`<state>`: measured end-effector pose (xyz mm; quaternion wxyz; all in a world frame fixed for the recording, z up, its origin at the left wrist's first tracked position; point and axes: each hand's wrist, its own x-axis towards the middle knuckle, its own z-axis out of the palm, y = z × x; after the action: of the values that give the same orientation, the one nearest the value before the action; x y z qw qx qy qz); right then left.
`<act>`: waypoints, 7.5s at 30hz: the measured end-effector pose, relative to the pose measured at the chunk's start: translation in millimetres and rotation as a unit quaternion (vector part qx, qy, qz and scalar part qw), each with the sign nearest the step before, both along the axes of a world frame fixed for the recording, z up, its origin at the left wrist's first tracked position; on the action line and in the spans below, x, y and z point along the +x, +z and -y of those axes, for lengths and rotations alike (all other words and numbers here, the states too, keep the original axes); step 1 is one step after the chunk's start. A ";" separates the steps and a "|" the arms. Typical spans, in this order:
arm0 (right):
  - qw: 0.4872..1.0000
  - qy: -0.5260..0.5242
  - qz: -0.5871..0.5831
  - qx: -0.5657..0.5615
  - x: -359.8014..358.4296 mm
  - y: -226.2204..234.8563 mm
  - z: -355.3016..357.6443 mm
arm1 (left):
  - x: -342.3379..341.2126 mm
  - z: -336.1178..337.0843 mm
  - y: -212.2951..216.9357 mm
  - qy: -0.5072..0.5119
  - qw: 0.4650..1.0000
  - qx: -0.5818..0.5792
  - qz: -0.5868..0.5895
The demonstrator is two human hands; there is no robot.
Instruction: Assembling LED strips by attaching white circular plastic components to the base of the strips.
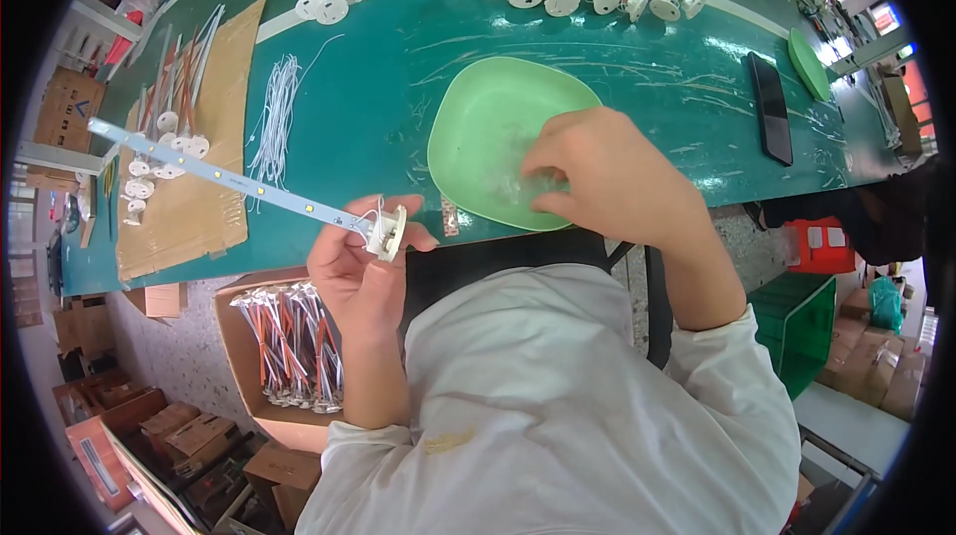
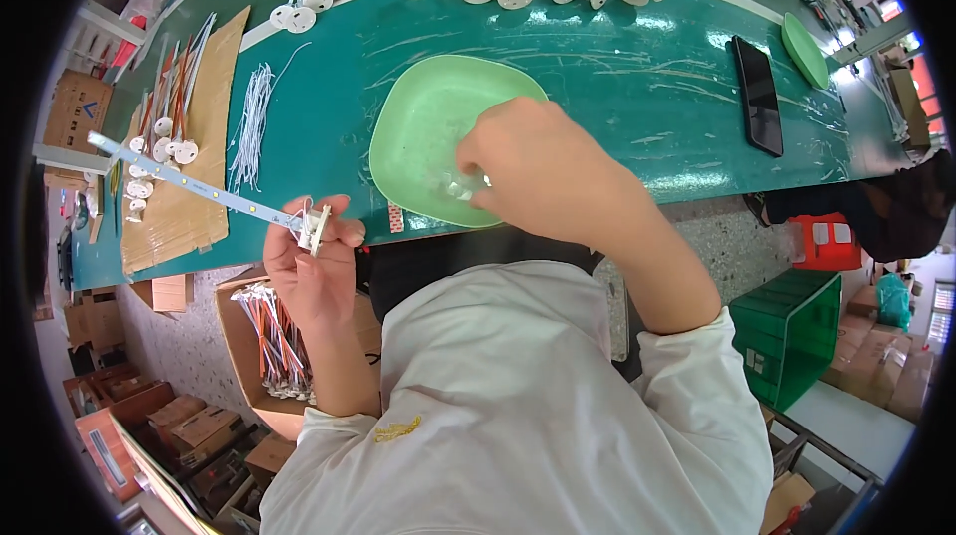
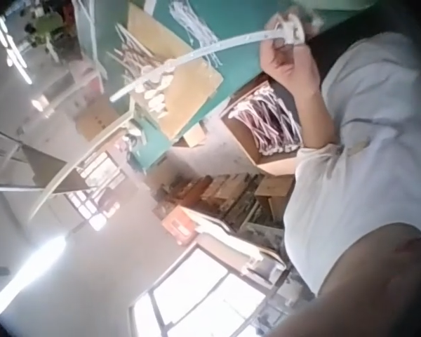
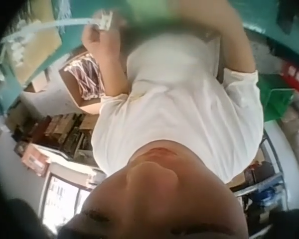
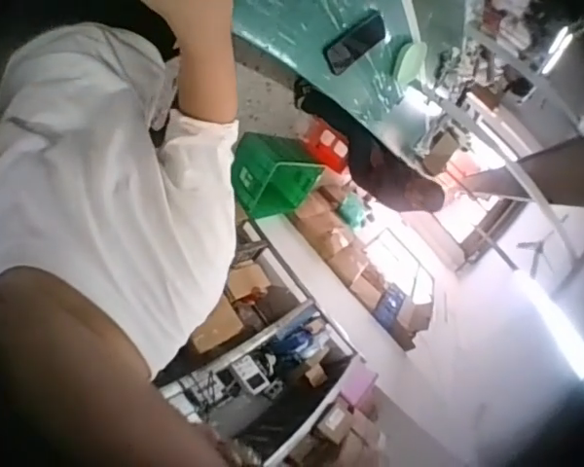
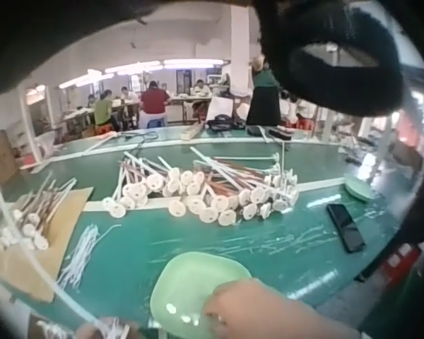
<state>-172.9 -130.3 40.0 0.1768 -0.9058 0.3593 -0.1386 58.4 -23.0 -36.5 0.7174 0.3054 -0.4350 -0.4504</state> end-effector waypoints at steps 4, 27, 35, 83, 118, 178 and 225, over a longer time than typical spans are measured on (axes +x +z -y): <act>0.999 0.021 -0.013 0.043 4.5 -2.5 5.6 | -1.1 -0.4 -4.9 -0.018 0.999 -0.023 -0.025; 0.927 -0.027 0.362 0.092 5.9 -3.6 -31.5 | -25.5 -6.7 8.8 0.003 0.999 -0.026 -0.026; 0.857 0.013 0.514 -0.025 57.3 -35.0 -89.7 | -60.0 -4.4 38.4 -0.110 0.962 -0.051 -0.245; 0.876 -0.009 0.480 -0.048 53.4 -53.8 -97.6 | -52.0 -18.8 44.5 -0.085 0.946 -0.074 -0.303; 0.849 -0.026 0.446 -0.281 28.5 -32.9 -91.2 | -102.9 -32.6 27.1 0.223 0.961 0.134 0.100; 0.938 -0.184 0.259 -0.141 -59.1 -40.7 2.8 | 389.8 55.8 105.2 0.361 0.482 0.248 0.759; 0.941 -0.141 0.282 -0.125 -69.4 -41.8 -4.4 | 107.2 217.5 90.4 0.141 0.634 -0.007 0.760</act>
<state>-242.3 -125.9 -1.8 0.1349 -0.7843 0.3985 -0.4559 165.6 -240.5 54.0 0.1898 0.5926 -0.7812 0.0506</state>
